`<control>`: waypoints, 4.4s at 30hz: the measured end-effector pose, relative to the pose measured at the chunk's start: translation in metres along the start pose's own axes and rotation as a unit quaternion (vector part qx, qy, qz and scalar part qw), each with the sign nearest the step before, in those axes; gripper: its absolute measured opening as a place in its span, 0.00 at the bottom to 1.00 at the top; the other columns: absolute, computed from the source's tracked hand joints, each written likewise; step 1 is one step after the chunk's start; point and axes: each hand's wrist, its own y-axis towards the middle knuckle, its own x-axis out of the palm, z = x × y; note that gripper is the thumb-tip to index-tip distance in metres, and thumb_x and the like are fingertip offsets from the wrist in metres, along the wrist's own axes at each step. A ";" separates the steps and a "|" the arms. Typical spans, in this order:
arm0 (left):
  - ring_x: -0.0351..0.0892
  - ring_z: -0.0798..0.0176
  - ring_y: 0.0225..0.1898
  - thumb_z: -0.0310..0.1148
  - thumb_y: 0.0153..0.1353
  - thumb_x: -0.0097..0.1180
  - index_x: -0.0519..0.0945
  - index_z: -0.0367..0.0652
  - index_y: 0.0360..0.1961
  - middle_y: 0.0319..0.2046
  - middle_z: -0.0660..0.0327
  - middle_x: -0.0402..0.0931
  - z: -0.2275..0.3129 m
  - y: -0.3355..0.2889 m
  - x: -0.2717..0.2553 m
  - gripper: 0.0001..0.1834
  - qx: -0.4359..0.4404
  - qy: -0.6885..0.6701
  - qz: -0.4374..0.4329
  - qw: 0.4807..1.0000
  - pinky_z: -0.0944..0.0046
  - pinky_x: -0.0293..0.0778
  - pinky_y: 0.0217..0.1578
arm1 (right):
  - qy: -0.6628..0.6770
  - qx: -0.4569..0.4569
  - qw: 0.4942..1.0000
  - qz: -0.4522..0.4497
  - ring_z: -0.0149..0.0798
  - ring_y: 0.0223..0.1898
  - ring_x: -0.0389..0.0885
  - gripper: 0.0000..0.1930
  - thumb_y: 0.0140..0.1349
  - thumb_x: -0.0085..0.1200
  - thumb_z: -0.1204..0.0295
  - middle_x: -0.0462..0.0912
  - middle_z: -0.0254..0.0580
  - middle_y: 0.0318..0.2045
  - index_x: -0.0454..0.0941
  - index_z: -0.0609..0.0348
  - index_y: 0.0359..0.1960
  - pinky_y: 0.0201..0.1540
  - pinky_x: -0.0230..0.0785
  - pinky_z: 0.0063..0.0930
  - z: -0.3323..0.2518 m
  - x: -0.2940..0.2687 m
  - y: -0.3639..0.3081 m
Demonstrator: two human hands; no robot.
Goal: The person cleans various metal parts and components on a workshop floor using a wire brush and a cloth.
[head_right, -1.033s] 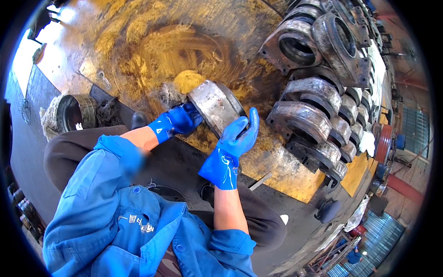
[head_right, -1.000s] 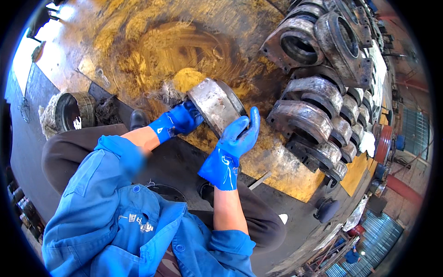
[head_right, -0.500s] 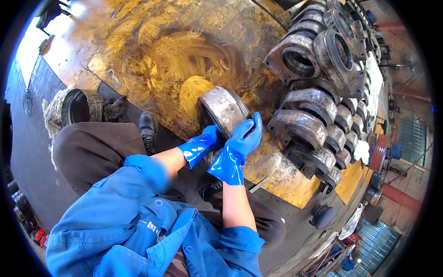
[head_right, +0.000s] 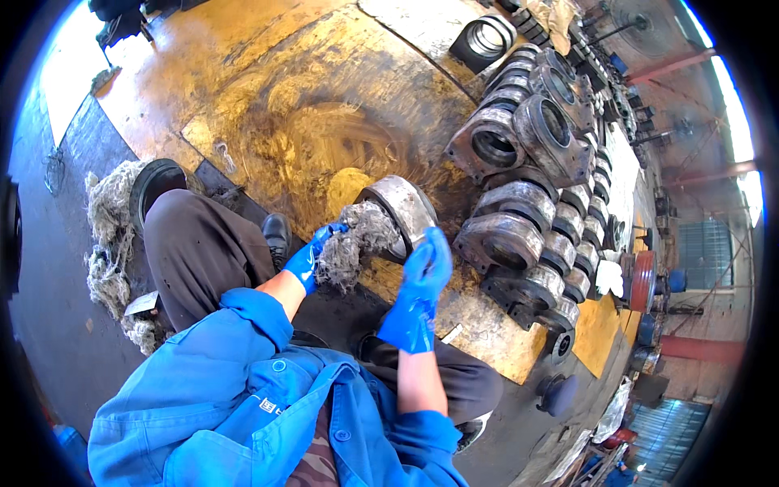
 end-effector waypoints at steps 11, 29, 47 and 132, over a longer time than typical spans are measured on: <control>0.75 0.62 0.62 0.45 0.70 0.63 0.78 0.36 0.63 0.59 0.57 0.79 0.009 -0.083 0.102 0.28 0.120 0.367 -0.114 0.915 0.60 0.68 0.65 | 0.299 0.184 0.935 0.058 0.39 0.59 0.79 0.35 0.63 0.61 0.83 0.77 0.47 0.63 0.64 0.62 0.73 0.63 0.73 0.34 0.011 0.064 -0.057; 0.68 0.40 0.69 0.52 0.38 0.78 0.69 0.49 0.70 0.69 0.44 0.68 0.112 0.049 0.186 0.55 0.290 0.904 -0.292 0.120 0.40 0.65 0.68 | -0.063 0.133 0.965 0.219 0.55 0.70 0.69 0.38 0.67 0.59 0.68 0.68 0.65 0.69 0.57 0.70 0.75 0.73 0.58 0.43 0.071 0.040 -0.044; 0.72 0.36 0.66 0.58 0.43 0.76 0.71 0.41 0.68 0.66 0.38 0.70 0.018 0.039 0.168 0.54 0.437 0.867 -0.009 0.239 0.41 0.65 0.68 | 0.106 0.074 0.985 0.112 0.44 0.67 0.73 0.26 0.71 0.51 0.75 0.73 0.51 0.67 0.67 0.65 0.71 0.71 0.61 0.37 0.128 -0.046 0.045; 0.75 0.39 0.65 0.32 0.71 0.51 0.79 0.34 0.61 0.62 0.37 0.75 0.016 0.090 0.167 0.21 0.530 0.797 -0.017 0.289 0.49 0.68 0.67 | 0.639 0.286 0.712 -0.054 0.45 0.65 0.76 0.22 0.79 0.40 0.64 0.74 0.46 0.68 0.68 0.59 0.70 0.67 0.71 0.42 0.180 0.055 0.048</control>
